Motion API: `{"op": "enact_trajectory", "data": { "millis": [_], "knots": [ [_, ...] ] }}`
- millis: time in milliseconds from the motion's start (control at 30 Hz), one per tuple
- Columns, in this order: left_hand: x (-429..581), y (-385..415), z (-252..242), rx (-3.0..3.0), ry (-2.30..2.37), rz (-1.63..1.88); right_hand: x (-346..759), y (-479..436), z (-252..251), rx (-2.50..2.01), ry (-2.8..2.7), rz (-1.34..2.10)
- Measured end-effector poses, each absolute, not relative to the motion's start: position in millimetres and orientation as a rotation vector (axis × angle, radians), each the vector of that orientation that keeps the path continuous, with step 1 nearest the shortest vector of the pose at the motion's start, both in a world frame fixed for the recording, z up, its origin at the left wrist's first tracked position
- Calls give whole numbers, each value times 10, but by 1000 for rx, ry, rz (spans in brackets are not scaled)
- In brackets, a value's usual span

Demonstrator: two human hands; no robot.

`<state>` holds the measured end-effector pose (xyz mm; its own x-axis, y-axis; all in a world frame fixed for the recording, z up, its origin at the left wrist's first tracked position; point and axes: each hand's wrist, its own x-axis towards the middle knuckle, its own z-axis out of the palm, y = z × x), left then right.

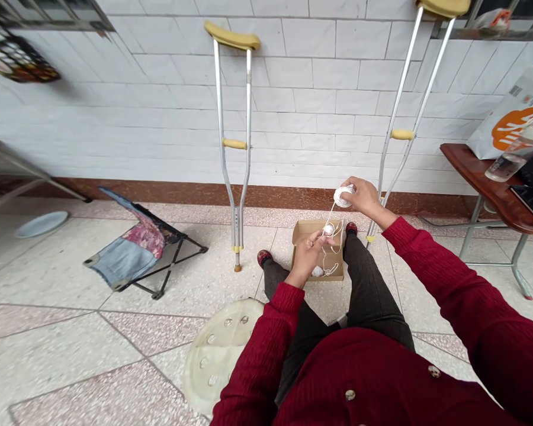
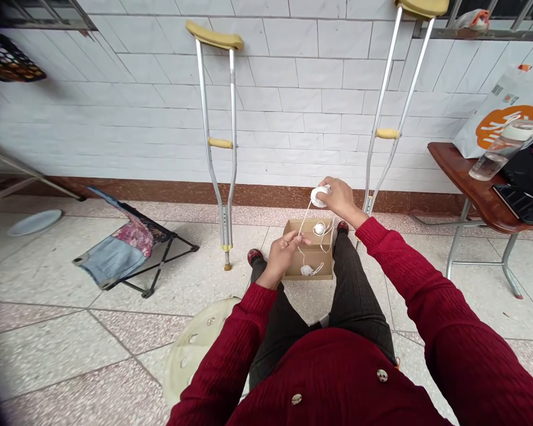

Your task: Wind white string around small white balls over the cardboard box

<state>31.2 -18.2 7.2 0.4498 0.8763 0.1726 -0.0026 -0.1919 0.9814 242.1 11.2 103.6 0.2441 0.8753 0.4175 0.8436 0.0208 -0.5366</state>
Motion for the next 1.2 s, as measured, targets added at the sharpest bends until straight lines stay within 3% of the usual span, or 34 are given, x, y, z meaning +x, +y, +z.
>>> {"op": "enact_trajectory", "data": {
  "millis": [333, 667, 733, 1000, 1100, 1200],
  "knots": [
    [70, -126, 220, 1812, 1115, 1098, 2472, 68, 976, -1802, -1558, 104],
    [66, -347, 292, 2123, 781, 664, 2461, 57, 938, -1768, -1521, 61],
    [85, -435, 318, 2013, 668, 560, 2454, 77, 914, -1733, -1420, 231],
    [105, -293, -68, 1807, 641, 440, 2203, -195, 686, -1285, -879, 1506],
    [87, -50, -104, 2025, 840, 494, 2041, -555, 507, -1239, -945, 1762],
    [111, 116, 73, 2321, 915, 546, 1952, -770, 235, -1361, -1022, 1787]
  ]
}}
